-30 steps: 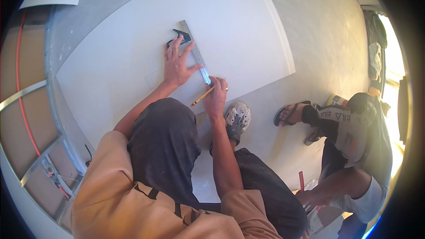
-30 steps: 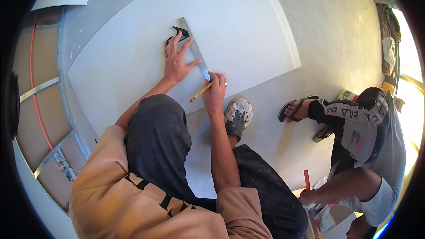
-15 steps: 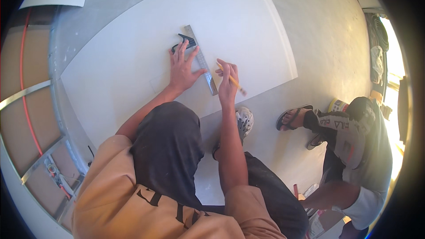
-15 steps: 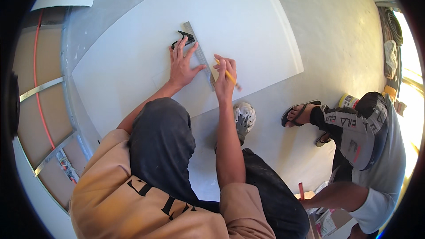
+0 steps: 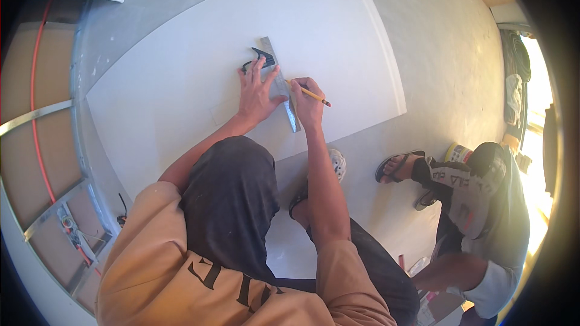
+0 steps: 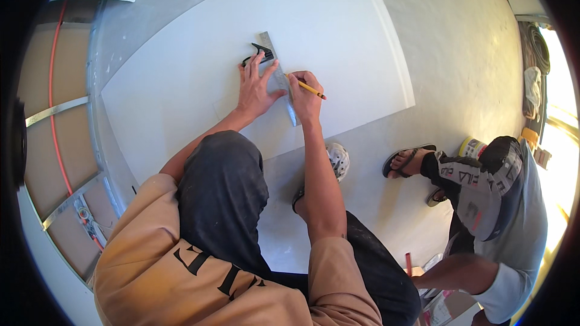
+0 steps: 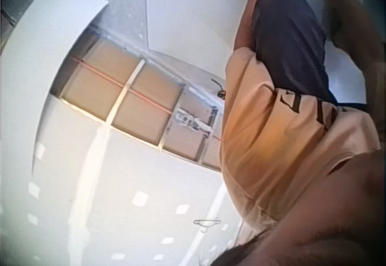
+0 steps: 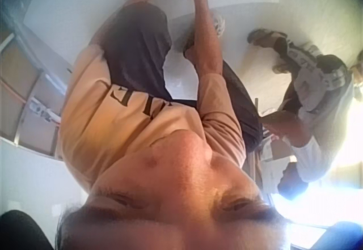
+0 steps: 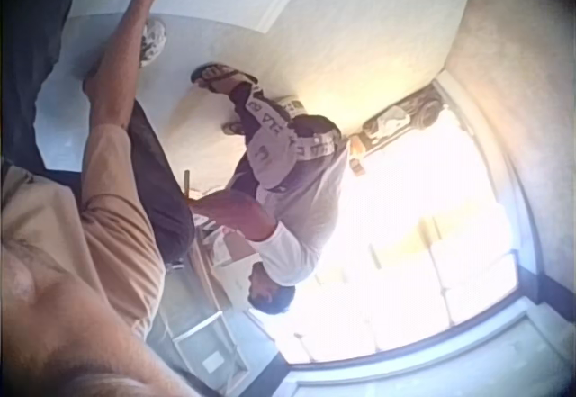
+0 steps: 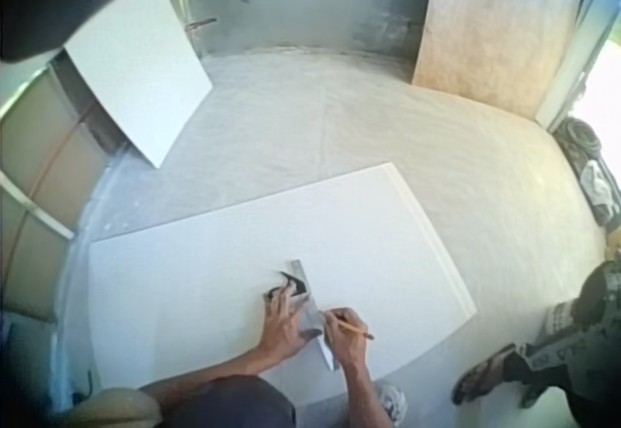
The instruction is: Mark a rectangular area for a cutout on a drywall sheet using a combination square and a pencil.
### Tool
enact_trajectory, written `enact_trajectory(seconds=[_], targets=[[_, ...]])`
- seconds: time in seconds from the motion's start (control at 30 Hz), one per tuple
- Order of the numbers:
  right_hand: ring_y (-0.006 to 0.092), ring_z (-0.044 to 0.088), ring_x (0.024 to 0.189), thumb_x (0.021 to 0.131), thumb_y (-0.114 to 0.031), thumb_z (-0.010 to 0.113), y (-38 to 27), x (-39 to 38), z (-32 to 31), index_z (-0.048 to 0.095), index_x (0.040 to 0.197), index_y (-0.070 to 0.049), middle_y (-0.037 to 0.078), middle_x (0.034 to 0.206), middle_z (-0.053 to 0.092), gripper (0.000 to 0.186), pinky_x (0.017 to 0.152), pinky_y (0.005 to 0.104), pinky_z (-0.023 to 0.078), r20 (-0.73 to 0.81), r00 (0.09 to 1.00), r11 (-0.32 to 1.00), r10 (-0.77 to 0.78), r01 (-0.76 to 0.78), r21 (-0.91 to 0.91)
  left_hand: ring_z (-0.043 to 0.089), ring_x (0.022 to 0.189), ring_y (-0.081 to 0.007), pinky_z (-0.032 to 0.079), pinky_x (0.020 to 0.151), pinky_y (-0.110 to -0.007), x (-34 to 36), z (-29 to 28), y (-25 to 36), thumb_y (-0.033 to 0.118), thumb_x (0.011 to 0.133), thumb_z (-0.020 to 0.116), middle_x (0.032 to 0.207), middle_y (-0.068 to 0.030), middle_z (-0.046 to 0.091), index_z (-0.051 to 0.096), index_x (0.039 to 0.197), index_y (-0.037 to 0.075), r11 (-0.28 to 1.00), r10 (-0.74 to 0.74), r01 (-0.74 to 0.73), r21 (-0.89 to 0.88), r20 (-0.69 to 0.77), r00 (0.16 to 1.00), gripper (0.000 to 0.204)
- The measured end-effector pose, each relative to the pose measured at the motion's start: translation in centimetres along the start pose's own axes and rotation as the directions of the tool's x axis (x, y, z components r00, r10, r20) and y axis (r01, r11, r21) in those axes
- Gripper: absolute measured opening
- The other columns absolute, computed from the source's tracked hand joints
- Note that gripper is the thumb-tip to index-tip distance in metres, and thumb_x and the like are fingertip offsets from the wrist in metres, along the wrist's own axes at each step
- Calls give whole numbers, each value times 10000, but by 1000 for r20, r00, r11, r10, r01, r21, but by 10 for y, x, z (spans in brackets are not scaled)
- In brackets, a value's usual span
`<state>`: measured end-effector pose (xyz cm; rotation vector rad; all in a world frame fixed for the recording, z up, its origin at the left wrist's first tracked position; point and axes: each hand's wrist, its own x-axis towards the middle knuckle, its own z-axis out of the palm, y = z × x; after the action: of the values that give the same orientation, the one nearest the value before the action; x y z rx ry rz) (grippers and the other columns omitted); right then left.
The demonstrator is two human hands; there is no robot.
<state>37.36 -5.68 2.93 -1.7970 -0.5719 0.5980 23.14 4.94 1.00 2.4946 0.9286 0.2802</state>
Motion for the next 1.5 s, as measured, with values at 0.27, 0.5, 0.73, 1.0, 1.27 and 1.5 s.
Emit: enact_trajectory(seconds=[0.27, 0.5, 0.73, 1.0, 1.27, 1.5], targets=[[190, 681, 722, 998, -90, 825, -9, -2, -15, 759, 925, 47, 132, 833, 741, 169, 690, 357, 542, 44, 998, 988, -54, 60, -141, 267, 1669, -465, 209, 1303, -811, 2, 1, 4, 456, 824, 989, 1799, -208, 287, 566, 1659, 200, 1000, 10, -9, 7, -37, 999, 970], [196, 664, 684, 978, -88, 822, -5, -20, -29, 698, 868, 42, 142, 799, 731, 210, 667, 369, 531, 54, 998, 983, 29, -19, -182, 246, 1681, -483, 165, 1309, -820, 2, 2, -2, 572, 861, 927, 1795, -240, 276, 557, 1671, 150, 1000, 21, -21, 6, -18, 1000, 986], [201, 662, 688, 983, -70, 808, -5, -20, -26, 685, 871, 41, 140, 795, 722, 200, 671, 382, 533, 68, 997, 972, 36, -19, -236, 240, 1688, -481, 159, 1318, -812, -1, 1, 0, 595, 866, 912, 1803, -246, 269, 547, 1686, 159, 1000, -9, 9, 4, 14, 1000, 998], [208, 686, 725, 1018, -91, 795, -8, 7, -3, 736, 937, 48, 136, 839, 743, 172, 699, 380, 548, 45, 999, 989, -24, 30, -148, 255, 1688, -472, 158, 1320, -806, 2, -1, 2, 528, 842, 952, 1792, -253, 298, 563, 1672, 163, 1000, -3, 3, -19, -8, 1000, 987], [199, 743, 909, 1075, -67, 729, -43, 16, -16, 805, 1154, 42, 140, 1122, 793, 155, 842, 343, 595, -27, 983, 983, -184, 183, -21, 261, 1691, -444, 175, 1325, -779, -3, -5, -5, 554, 849, 940, 1803, -207, 308, 548, 1685, 211, 1000, -18, 18, -6, -14, 1000, 985], [326, 761, 922, 1146, -72, 637, -103, 70, -100, 785, 1183, 14, 192, 1169, 770, 175, 809, 398, 610, 249, 802, 771, -543, 593, -231, 299, 1687, -356, 239, 1326, -732, 42, -18, -27, 359, 1036, 783, 1756, -146, 400, 574, 1661, 265, 992, 122, -122, 0, 18, 992, 665]])
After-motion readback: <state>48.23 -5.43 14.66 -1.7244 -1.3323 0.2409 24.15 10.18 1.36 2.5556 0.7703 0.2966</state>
